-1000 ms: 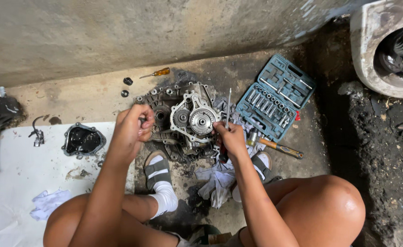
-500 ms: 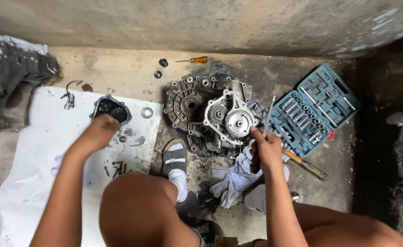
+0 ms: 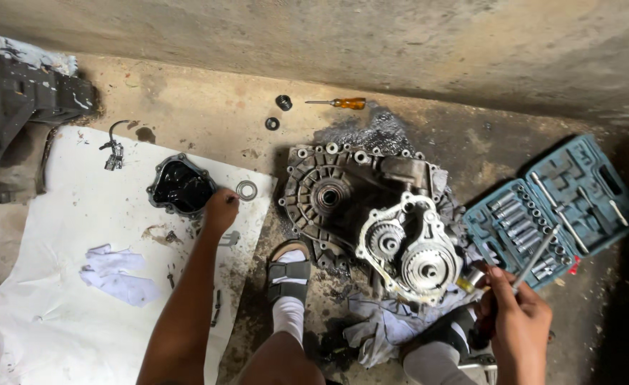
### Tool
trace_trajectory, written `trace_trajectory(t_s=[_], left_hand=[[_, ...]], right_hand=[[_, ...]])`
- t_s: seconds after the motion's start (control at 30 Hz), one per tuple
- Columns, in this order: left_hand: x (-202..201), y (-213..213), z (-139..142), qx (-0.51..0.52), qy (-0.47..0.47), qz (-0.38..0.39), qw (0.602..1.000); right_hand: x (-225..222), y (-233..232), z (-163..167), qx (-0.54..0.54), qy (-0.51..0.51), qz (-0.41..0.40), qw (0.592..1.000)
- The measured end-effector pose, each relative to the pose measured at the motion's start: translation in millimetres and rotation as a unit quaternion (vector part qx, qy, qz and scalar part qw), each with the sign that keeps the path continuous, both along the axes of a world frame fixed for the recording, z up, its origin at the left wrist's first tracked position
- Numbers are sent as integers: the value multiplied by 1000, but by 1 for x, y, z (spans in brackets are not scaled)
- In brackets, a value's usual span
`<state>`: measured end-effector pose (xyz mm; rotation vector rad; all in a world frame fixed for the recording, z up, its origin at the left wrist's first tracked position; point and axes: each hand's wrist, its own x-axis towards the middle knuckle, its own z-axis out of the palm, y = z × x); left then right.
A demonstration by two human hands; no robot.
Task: The person disassembles a small engine block, removing gears and bearings using a hammer, screwdriver, and wrench. They place removed parts on a white sheet and continue to extract internal components.
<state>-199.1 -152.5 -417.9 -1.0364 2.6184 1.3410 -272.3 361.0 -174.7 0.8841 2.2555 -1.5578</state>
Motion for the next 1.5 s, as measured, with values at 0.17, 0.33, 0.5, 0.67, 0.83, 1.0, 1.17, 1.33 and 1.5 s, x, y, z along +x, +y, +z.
trace_trajectory(t_s=[0.17,0.33,0.5,0.67,0.83,1.0,1.17,1.33,1.5], left_hand=[[-13,-2,-14,176,72,72,979],[12,-11,9,305,110,196,925],[62,6,13,216,0,178,960],[95,39,-25,240,-106,232,937],[81,51,-34,28,-19,169,985],[33,53,-16,-117,-27,209,971],[0,46,-7,-134,-32,221,965],[-2,41,-14,-107,-22,216,970],[18,38,-24,-37,24,213,976]], right_hand=[[-10,-7,2,-80,4,-11,997],[-9,-8,-9,-98,0,-14,995],[-9,-4,-25,-78,-3,-7,997],[-6,4,-34,-74,-1,4,997],[-5,6,-41,-54,7,23,998],[-3,5,-46,-42,13,24,999],[-3,4,-46,-49,20,24,998],[-7,1,-45,-30,9,18,999],[-9,-2,-44,-12,0,8,1000]])
